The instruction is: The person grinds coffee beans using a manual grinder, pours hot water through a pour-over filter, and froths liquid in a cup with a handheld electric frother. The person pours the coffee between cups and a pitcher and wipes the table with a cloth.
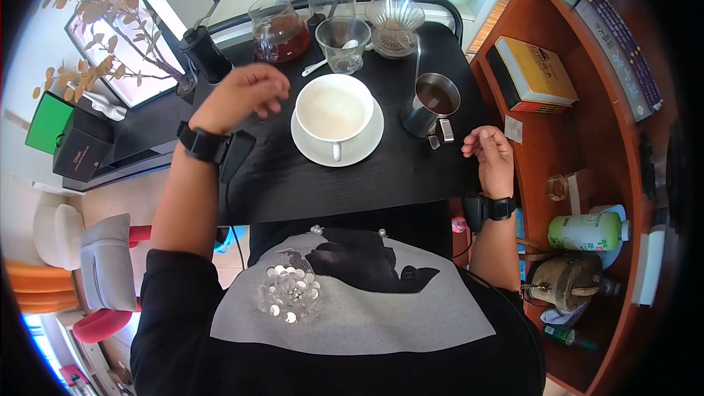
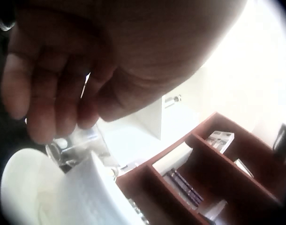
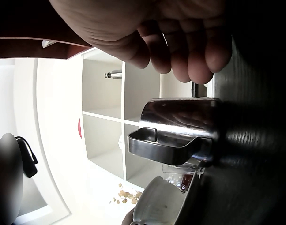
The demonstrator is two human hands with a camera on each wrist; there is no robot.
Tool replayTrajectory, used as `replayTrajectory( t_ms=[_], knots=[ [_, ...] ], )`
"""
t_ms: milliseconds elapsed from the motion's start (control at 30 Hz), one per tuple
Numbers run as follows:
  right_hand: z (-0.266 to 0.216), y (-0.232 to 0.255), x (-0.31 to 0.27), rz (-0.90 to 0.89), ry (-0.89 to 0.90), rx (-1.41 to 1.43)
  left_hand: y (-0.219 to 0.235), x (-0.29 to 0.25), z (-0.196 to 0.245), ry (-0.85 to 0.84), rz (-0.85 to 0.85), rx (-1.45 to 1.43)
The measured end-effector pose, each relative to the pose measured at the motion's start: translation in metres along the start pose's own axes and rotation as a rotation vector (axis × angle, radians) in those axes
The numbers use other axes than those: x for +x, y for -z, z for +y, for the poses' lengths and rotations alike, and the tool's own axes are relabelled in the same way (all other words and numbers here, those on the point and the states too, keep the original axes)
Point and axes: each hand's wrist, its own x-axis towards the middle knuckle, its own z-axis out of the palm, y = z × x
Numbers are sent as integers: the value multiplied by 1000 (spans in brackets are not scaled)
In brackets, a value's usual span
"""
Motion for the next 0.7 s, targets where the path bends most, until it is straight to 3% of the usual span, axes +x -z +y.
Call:
replayTrajectory(
  t_ms=[67,100,167,367,500,700],
  knots=[
    [1,0,0,11,2,-1,6,11,2,-99,182,-142],
    [1,0,0,15,-3,-7,7,15,-1,-105,174,-142],
    [0,-1,0,33,0,-17,10,27,-16,-207,304,-485],
    [2,-2,2,32,-26,-60,-7,33,-68,-130,215,-686],
    [0,-8,2,58,-42,-92,-8,35,-75,-77,124,-662],
    [0,-14,3,90,-33,-150,-10,37,-74,-75,118,-674]
  ],
)
